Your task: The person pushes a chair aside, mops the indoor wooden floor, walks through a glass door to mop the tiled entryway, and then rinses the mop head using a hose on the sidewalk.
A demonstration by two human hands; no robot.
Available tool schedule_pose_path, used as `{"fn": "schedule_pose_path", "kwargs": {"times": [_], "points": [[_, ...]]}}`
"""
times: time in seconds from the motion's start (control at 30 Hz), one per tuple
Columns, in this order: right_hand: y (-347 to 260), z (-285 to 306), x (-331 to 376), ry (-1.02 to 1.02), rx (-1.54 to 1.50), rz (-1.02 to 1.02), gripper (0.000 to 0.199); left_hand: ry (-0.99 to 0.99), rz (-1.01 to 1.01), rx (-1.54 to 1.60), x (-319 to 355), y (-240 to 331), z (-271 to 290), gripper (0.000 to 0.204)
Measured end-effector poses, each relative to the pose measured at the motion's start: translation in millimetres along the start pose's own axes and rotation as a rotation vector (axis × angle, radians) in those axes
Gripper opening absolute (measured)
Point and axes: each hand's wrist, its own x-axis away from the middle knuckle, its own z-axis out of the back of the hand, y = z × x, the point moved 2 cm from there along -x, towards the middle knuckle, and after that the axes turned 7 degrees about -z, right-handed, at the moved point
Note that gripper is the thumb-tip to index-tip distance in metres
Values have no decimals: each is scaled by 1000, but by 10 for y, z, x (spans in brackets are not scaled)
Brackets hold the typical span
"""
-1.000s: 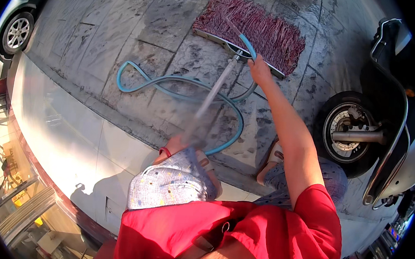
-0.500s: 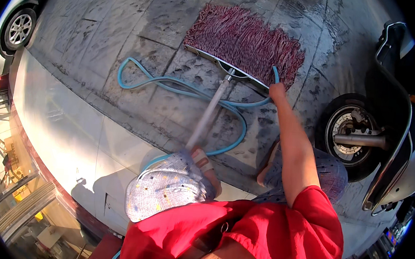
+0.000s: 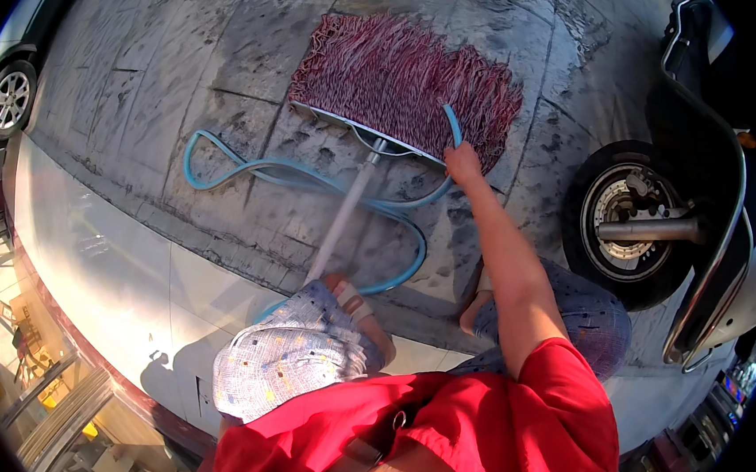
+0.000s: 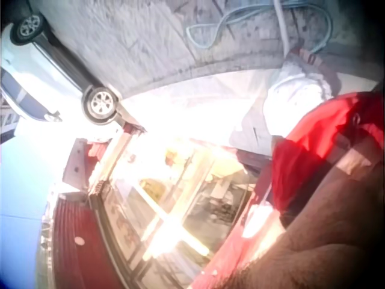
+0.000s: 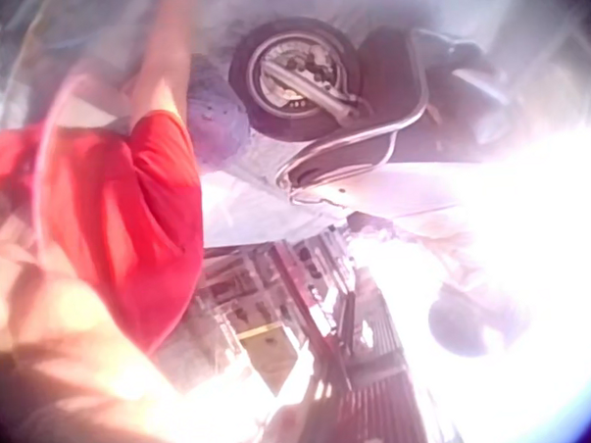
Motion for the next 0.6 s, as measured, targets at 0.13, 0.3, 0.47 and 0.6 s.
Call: {"fn": "schedule_pose_path", "kwargs": {"times": [0.13,0.3,0.47,0.6], "points": [[186,-108,132,-96,-172,5,36,2,44,7,58,-77,-2,50],[46,149,171,41,303,21,48,-4,94,15,145,-131,-29,50],[116,610,-566,429,285,65,58,-13,151,29,223,-210,-55,50],[77,917,-1461,374,12,-256,74,-23,188,38,199,-268,-103,50]]}}
